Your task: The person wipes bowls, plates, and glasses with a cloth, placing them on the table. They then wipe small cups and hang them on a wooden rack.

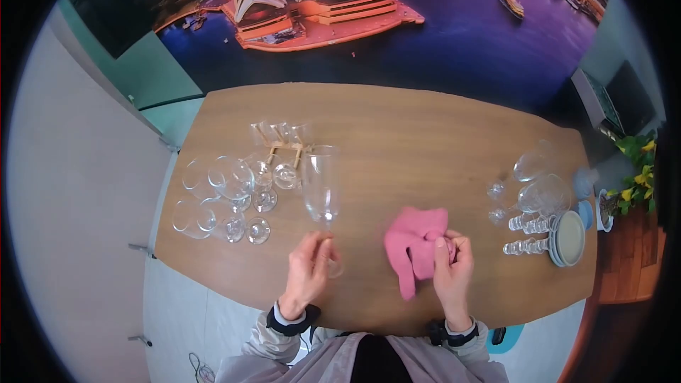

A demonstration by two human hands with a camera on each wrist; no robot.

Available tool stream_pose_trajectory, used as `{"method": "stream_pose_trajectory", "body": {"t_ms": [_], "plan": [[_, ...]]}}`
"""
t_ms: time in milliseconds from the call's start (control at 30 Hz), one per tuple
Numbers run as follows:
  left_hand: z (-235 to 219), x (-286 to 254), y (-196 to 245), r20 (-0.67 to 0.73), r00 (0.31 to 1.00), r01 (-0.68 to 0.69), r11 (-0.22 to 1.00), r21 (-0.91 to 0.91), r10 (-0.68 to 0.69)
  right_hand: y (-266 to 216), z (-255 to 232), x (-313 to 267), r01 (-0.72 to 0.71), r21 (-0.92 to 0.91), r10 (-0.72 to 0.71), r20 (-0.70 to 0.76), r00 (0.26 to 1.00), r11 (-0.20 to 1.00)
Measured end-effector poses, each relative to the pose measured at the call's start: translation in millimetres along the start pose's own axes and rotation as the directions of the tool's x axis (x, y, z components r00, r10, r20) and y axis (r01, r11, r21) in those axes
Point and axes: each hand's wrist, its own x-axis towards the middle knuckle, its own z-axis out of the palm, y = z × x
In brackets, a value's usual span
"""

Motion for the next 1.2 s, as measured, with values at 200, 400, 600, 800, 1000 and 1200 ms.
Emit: {"method": "stream_pose_trajectory", "body": {"t_ms": [200,400,600,800,1000,1200], "plan": [[45.1,1.5,12.6,0.432,0.892,0.272,0.919,-0.285,-0.130,-46.4,27.2,9.2,0.643,-0.082,-0.555,0.430,0.712,0.762],[54.8,3.3,36.7,0.581,0.806,0.158,0.987,-0.020,-0.117,-2.0,39.7,31.1,0.753,-0.303,-0.634,0.409,0.656,0.584],[62.5,-1.7,38.1,0.646,0.761,-0.066,0.998,-0.014,0.060,-7.6,16.3,73.0,0.664,-0.322,-0.637,0.198,0.745,0.675],[61.7,-1.4,46.8,0.691,0.723,0.039,0.999,-0.026,-0.011,16.4,-8.9,91.2,-0.310,0.320,0.232,0.259,0.938,0.895],[71.2,3.3,44.3,0.703,0.710,0.112,0.993,-0.040,-0.052,31.1,7.2,48.5,-0.452,0.717,0.364,0.288,0.886,0.531],[84.5,5.8,30.3,0.587,0.805,0.256,0.944,-0.208,-0.089,22.0,13.6,5.3,-0.775,0.629,0.070,0.772,0.632,0.061]]}}
